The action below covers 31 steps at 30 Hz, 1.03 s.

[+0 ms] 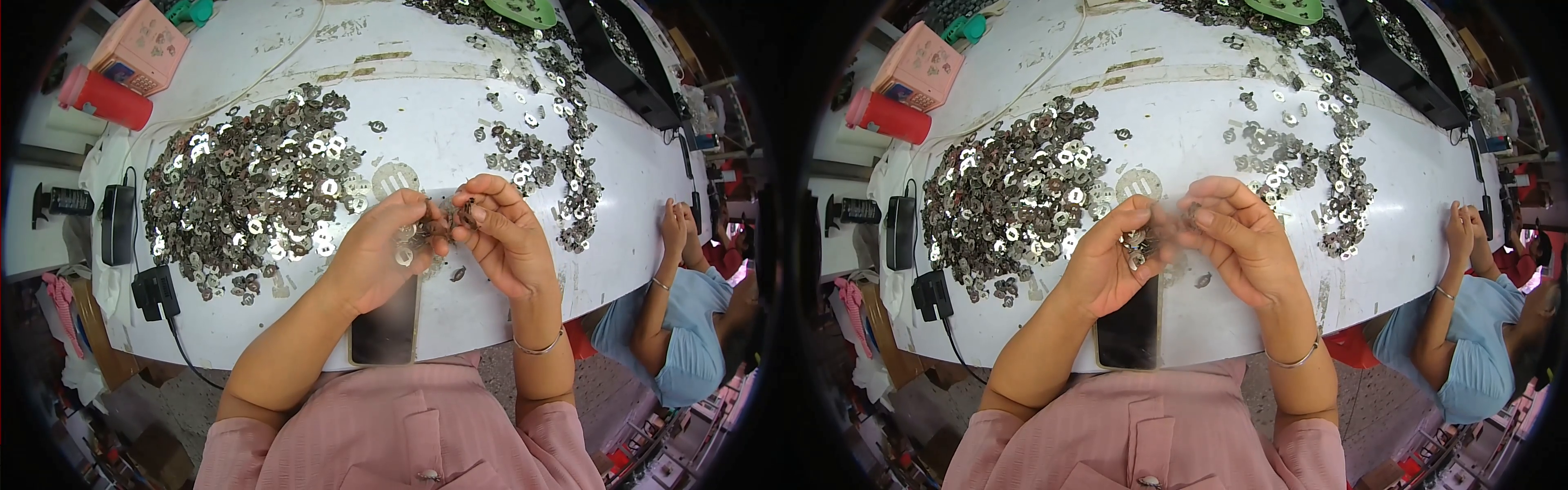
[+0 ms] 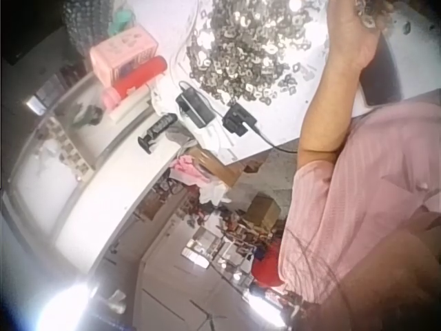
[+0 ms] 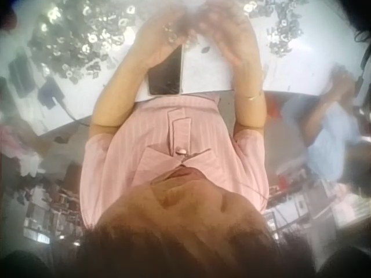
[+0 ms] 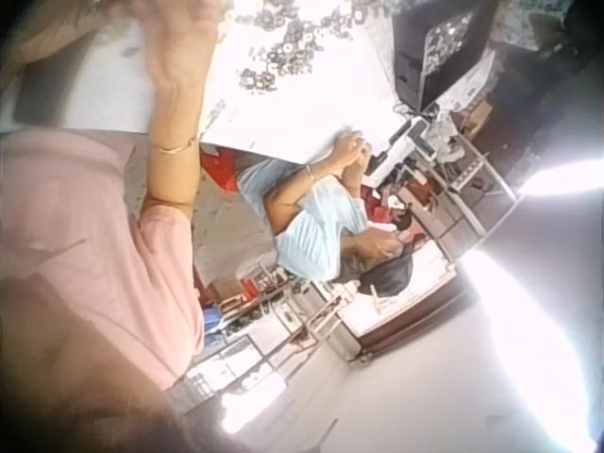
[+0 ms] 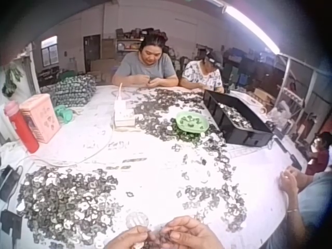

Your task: The person assembles small metal components by picking up individual pieces from the table and connecting them together by hand.

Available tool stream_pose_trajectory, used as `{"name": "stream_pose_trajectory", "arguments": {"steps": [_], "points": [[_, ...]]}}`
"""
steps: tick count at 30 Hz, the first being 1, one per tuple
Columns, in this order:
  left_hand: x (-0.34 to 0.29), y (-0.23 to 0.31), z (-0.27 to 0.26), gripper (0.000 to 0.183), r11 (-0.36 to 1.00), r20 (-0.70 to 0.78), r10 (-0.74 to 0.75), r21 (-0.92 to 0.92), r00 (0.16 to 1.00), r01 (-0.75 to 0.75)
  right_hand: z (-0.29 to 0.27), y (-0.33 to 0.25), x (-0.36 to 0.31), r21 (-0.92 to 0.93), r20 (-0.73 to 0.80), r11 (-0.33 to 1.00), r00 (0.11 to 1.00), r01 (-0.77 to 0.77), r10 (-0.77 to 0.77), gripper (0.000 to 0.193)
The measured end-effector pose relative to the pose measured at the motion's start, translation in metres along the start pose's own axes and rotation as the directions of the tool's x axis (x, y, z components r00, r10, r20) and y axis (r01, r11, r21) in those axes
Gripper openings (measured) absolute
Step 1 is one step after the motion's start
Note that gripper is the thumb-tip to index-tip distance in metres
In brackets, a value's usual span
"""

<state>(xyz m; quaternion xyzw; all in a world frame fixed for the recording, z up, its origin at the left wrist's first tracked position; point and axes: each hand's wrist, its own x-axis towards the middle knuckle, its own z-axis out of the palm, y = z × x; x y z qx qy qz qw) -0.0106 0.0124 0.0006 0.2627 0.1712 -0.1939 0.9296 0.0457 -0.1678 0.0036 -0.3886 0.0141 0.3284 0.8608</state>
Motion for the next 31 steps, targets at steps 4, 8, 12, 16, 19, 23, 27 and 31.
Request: {"name": "stream_pose_trajectory", "arguments": {"steps": [4, 8, 12, 16, 19, 23, 27, 31], "points": [[-0.001, -0.001, -0.007, 0.021, 1.000, 0.034, -0.012, -0.009, 0.999, 0.012, -0.001, 0.000, 0.000, 0.052, 0.027, 0.999, 1.000, -0.012, 0.011, 0.024], [0.000, 0.000, -0.005, 0.016, 0.998, 0.064, 0.013, 0.056, 0.998, -0.016, 0.005, 0.005, -0.001, -0.109, -0.042, 0.992, 0.996, 0.071, -0.076, 0.023], [-0.002, -0.001, 0.006, 0.010, 0.984, -0.009, 0.056, 0.172, 0.998, -0.053, 0.010, 0.007, -0.003, -0.346, -0.071, 0.924, 0.977, 0.163, -0.200, 0.022], [-0.002, -0.004, 0.005, 0.013, 0.967, -0.019, 0.091, 0.242, 0.996, -0.084, 0.017, 0.006, -0.007, -0.509, 0.008, 0.818, 0.952, 0.267, -0.306, 0.022], [-0.002, -0.003, 0.004, 0.012, 0.963, -0.022, 0.076, 0.260, 0.997, -0.068, 0.016, 0.006, -0.007, -0.540, 0.001, 0.793, 0.942, 0.282, -0.334, 0.022], [-0.002, -0.003, 0.003, 0.011, 0.970, -0.045, 0.069, 0.237, 0.997, -0.057, 0.017, 0.004, -0.007, -0.492, -0.020, 0.825, 0.943, 0.280, -0.333, 0.021], [-0.002, -0.003, 0.006, 0.015, 0.961, -0.039, 0.112, 0.257, 0.993, -0.099, 0.016, 0.006, -0.007, -0.509, -0.002, 0.808, 0.938, 0.298, -0.347, 0.021], [-0.002, -0.003, 0.006, 0.019, 0.953, -0.039, 0.121, 0.283, 0.992, -0.106, 0.016, 0.006, -0.007, -0.519, 0.008, 0.797, 0.935, 0.308, -0.356, 0.022]]}}
